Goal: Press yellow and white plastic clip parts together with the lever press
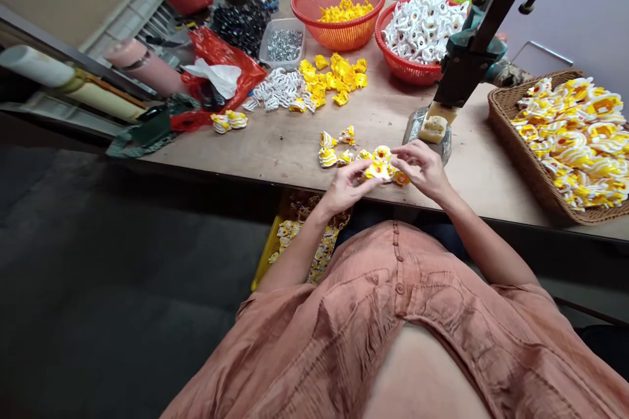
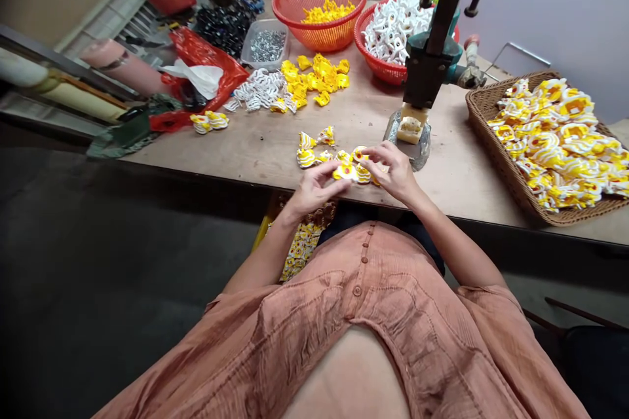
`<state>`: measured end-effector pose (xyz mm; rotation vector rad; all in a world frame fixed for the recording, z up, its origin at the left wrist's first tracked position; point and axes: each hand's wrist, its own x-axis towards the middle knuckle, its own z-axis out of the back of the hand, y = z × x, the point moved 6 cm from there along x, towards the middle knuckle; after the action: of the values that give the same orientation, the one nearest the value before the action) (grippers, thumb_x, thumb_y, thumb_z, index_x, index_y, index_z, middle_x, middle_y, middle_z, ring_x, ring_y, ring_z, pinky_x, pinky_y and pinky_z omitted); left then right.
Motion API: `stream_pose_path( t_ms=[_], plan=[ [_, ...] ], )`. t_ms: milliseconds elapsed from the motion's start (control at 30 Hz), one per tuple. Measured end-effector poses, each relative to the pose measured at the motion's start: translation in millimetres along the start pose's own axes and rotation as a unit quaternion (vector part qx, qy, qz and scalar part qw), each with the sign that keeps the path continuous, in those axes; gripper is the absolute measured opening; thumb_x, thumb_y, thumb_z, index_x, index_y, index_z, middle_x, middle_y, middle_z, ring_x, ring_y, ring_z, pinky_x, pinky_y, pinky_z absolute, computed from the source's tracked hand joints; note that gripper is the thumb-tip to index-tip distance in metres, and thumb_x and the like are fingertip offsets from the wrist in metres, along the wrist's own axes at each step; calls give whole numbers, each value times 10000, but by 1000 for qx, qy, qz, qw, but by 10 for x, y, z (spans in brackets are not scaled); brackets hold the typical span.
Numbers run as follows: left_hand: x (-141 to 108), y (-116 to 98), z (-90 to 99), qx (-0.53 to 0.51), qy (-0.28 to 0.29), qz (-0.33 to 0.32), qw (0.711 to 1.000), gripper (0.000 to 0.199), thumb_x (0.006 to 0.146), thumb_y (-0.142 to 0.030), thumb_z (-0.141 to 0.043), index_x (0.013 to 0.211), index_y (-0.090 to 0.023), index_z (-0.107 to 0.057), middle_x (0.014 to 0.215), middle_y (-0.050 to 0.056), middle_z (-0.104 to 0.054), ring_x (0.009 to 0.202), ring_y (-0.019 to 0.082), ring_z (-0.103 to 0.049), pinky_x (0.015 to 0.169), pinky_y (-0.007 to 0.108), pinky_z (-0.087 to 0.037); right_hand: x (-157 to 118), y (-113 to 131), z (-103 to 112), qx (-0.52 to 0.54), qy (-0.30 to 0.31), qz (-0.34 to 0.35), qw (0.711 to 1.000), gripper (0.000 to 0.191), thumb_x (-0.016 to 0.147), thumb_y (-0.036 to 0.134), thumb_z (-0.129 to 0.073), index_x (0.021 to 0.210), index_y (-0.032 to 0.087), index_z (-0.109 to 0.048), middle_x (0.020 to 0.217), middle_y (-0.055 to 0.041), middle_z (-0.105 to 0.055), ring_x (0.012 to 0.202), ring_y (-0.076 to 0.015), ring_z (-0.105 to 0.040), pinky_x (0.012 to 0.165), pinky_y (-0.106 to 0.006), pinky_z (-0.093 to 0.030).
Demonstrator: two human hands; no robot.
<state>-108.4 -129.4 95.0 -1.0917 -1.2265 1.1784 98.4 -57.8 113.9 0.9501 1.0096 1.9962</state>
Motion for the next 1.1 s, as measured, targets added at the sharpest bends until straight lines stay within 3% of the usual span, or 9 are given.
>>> stream_pose_path(
  t_ms=[133, 233, 300, 400, 467, 600, 800, 967, 1100],
  plan=[
    [-96, 68, 934, 132, -196, -23, 971, 442, 846, -446, -892, 1198, -211, -762, 1180, 79, -742, 1120, 238, -718, 1082, 383, -599, -277, -209, -107, -240, 84, -82, 964, 967, 799, 510, -922, 1625, 182, -541, 1337, -210, -621, 1078, -361, -710, 972, -535, -620],
    [-92, 288, 1292, 235, -212, 10, 949, 463, 848, -453, -880, 1215, -215, -728, 1281, 99, -644, 1271, 286, -649, 1206, 454, -523, -271, -306, -323, -332, 131, -113, 927, 1265, 702, 546, -985, 1739, 229, -335, 1473, -259, -548, 1171, -441, -698, 974, -554, -616],
    [-35, 439, 1235, 271, -156, 31, 949, 685, 761, -459, -953, 1341, -221, -675, 1376, 118, -586, 1389, 341, -587, 1289, 532, -434, -112, -335, -492, -347, 126, -109, 923, 1323, 681, 583, -987, 1752, 255, -283, 1509, -262, -525, 1151, -426, -715, 981, -523, -611],
    [92, 536, 917, 284, -76, 14, 956, 1161, 542, -429, -1083, 1555, -262, -538, 1603, 160, -419, 1565, 431, -438, 1354, 592, -326, 229, -411, -730, -329, 128, -111, 929, 1395, 634, 605, -1005, 1752, 227, -262, 1480, -273, -546, 1120, -416, -730, 1006, -511, -598],
    [200, 548, 726, 282, -54, -2, 958, 1283, 450, -375, -1117, 1584, -274, -527, 1715, 174, -270, 1627, 476, -349, 1380, 592, -282, 442, -475, -838, -315, 144, -120, 930, 1417, 612, 549, -1024, 1750, 198, -257, 1463, -283, -553, 1169, -441, -710, 1046, -547, -580],
    [407, 572, 560, 272, -49, -20, 961, 1128, 402, -239, -1112, 1441, -229, -672, 1779, 151, -157, 1658, 496, -292, 1412, 554, -244, 716, -562, -886, -265, 187, -128, 937, 1267, 620, 389, -1002, 1690, 190, -353, 1482, -245, -544, 1296, -436, -645, 1152, -602, -520],
    [532, 602, 460, 242, -21, -55, 968, 839, 495, -186, -1063, 1273, -211, -749, 1635, 149, -353, 1605, 438, -386, 1382, 527, -317, 795, -551, -786, -117, 212, -82, 967, 1045, 583, 301, -943, 1514, 193, -480, 1556, -168, -527, 1450, -361, -524, 1260, -531, -448],
    [622, 618, 504, 191, -24, -73, 979, 747, 514, -224, -1060, 1201, -190, -770, 1490, 138, -451, 1528, 410, -469, 1367, 514, -331, 733, -564, -754, 49, 168, -133, 976, 926, 640, 397, -916, 1438, 224, -480, 1402, -122, -626, 1262, -304, -639, 1065, -493, -604],
    [577, 499, 671, 156, -34, -101, 982, 784, 548, -308, -1067, 1261, -213, -754, 1426, 117, -528, 1462, 389, -533, 1349, 525, -350, 765, -283, -784, 58, 139, -71, 986, 878, 720, 493, -933, 1443, 252, -496, 1409, -130, -624, 1229, -302, -667, 976, -469, -657]
  ],
)
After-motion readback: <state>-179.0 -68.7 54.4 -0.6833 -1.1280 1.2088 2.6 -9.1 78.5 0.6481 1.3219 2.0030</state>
